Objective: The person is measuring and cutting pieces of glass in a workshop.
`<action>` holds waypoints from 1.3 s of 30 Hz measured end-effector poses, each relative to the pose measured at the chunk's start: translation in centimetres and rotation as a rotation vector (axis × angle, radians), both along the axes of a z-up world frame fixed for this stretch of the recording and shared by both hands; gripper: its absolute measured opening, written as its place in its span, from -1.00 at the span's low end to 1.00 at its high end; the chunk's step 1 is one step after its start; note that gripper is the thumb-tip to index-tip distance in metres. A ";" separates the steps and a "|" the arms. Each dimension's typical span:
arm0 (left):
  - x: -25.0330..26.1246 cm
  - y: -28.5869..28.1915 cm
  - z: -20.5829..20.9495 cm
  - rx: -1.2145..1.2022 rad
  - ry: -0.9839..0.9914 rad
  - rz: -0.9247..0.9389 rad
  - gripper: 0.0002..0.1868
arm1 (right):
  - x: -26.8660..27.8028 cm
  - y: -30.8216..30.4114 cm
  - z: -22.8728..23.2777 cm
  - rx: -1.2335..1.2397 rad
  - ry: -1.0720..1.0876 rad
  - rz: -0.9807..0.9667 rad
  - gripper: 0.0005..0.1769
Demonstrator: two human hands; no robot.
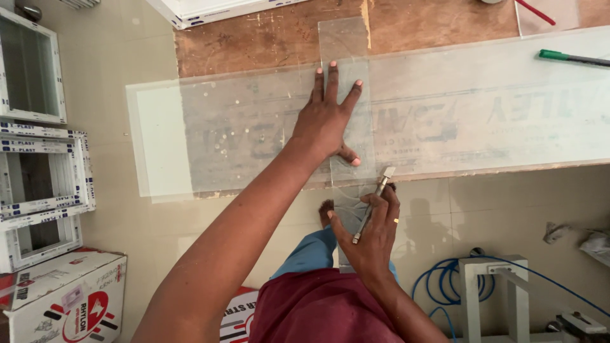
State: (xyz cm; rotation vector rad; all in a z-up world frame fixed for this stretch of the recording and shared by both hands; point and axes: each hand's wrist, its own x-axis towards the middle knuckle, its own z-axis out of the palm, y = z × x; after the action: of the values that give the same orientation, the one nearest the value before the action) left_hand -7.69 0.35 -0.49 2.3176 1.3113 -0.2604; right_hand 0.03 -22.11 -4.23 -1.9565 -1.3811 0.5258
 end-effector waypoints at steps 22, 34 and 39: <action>0.2 0.0 0.0 0.008 0.033 0.000 0.65 | -0.1 0.1 0.7 0.009 0.038 -0.003 -0.24; 0.3 0.1 -0.1 0.003 0.041 0.000 0.65 | 0.1 0.1 0.6 0.012 0.068 0.014 -0.24; 0.3 0.0 0.1 0.001 0.040 -0.005 0.65 | 0.1 0.1 0.7 -0.005 0.058 0.003 -0.24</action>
State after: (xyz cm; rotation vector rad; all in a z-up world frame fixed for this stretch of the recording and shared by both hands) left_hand -7.43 0.39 -0.39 2.3283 1.3253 -0.3088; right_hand 0.09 -21.99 -3.51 -1.9289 -1.3478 0.5829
